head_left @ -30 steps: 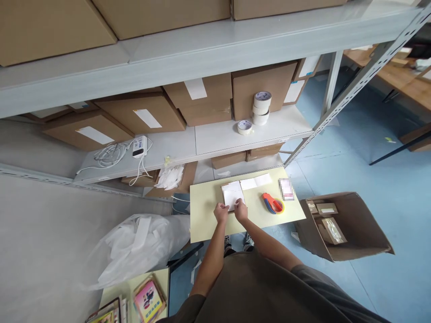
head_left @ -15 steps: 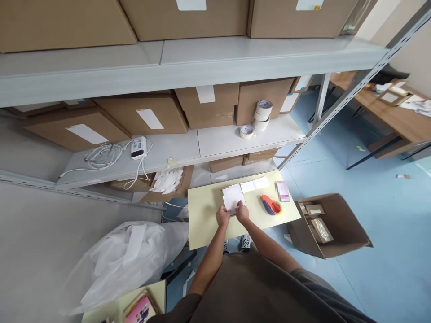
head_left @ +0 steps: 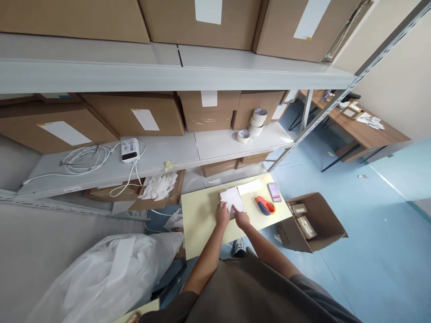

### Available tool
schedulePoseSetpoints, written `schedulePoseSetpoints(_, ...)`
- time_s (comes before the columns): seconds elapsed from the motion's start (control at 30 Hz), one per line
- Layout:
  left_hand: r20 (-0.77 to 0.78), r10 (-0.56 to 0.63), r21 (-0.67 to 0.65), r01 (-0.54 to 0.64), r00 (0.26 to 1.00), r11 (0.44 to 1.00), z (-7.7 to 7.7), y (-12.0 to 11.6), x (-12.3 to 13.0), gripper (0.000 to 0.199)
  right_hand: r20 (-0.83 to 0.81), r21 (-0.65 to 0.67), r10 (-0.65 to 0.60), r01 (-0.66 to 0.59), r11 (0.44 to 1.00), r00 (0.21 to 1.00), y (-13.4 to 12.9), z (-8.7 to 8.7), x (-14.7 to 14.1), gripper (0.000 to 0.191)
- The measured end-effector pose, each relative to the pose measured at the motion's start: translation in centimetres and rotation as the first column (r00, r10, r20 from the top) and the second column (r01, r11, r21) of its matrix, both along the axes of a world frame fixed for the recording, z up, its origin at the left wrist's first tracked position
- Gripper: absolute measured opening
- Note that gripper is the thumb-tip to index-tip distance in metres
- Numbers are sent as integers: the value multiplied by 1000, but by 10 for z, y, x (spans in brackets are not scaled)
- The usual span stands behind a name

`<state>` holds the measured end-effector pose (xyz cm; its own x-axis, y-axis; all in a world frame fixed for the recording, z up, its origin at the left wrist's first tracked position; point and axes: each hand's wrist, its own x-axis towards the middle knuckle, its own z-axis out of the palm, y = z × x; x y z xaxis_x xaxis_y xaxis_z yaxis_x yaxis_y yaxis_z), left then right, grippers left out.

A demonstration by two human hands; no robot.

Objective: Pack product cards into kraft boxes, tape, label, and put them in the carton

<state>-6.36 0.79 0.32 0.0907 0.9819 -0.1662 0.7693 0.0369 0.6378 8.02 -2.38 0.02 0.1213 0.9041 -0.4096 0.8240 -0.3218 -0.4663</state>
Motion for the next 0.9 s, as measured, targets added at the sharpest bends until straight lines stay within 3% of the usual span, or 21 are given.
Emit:
schedulePoseSetpoints(0.1,0,-115,19,115,993,993,-8,3,8,59,20,0,-28,28,1000,999,-10,1,4,48)
schedulePoseSetpoints(0.2,26,-162,24,161,986,987,-20,2,3,66,25,52,-113,112,992,993,-20,4,18,46)
schedulePoseSetpoints(0.37,136,-167,-4,170,976,986,-36,5,-38,69,-51,115,-347,351,929,936,-25,7,44,43)
schedulePoseSetpoints(0.47,265,-56,-63,76,963,995,-43,5,-76,75,-155,88,-412,428,899,898,-17,3,41,45)
schedulePoseSetpoints(0.53,373,144,-166,-87,916,982,-45,0,-95,80,-240,31,-407,426,904,881,-10,-2,27,47)
schedulePoseSetpoints(0.6,481,361,-333,-214,799,918,-43,-9,-103,83,-365,-14,-348,369,929,863,-3,-6,4,47)
schedulePoseSetpoints(0.67,580,467,-468,-197,668,862,-38,-17,-100,88,-494,-22,-259,286,958,830,3,-8,-21,47)
schedulePoseSetpoints(0.77,698,461,-432,-191,548,881,-25,-22,-91,94,-558,3,-196,238,971,806,10,-5,-50,47)
schedulePoseSetpoints(0.9,733,401,-360,-187,550,914,-3,-10,-93,94,-617,34,-188,264,964,764,21,9,-57,40)
